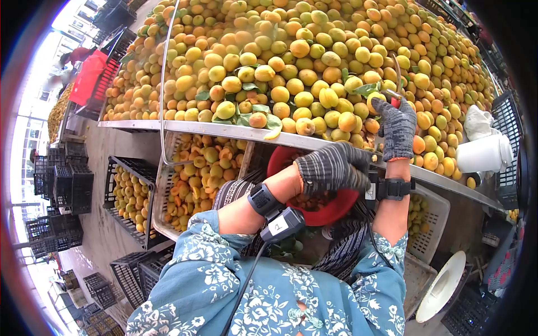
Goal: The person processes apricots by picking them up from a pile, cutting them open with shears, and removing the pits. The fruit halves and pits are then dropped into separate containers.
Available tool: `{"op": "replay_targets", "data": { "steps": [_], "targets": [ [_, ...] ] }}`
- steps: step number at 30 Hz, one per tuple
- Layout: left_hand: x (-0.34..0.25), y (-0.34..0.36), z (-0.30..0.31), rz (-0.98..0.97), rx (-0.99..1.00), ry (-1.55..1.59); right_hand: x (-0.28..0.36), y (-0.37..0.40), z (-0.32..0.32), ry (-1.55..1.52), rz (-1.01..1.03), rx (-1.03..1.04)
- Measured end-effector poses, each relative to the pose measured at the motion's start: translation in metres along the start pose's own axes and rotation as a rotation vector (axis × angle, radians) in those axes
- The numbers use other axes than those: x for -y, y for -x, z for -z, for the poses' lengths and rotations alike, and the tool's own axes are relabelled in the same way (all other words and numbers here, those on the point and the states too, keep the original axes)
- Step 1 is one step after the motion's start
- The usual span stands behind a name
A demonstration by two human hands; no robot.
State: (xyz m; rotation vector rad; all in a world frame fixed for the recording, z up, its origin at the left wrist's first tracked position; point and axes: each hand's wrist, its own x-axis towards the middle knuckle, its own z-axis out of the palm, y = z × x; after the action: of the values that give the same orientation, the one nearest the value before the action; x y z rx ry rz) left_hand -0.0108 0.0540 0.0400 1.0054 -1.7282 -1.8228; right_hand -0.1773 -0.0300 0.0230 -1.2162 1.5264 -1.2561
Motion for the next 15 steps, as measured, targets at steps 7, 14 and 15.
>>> {"op": "replay_targets", "data": {
  "steps": [7, 14, 15],
  "targets": [
    [-0.014, 0.028, 0.055, 0.009, -0.434, 0.34, 0.007, 0.013, 0.008, -0.46, -0.132, 0.192],
    [0.025, 0.16, 0.108, 0.205, -0.694, -0.152, 0.009, 0.021, 0.011, -0.662, -0.198, 0.349],
    [0.029, 0.176, 0.113, 0.301, -0.75, -0.173, 0.007, 0.024, 0.011, -0.663, -0.193, 0.35]
  ]
}}
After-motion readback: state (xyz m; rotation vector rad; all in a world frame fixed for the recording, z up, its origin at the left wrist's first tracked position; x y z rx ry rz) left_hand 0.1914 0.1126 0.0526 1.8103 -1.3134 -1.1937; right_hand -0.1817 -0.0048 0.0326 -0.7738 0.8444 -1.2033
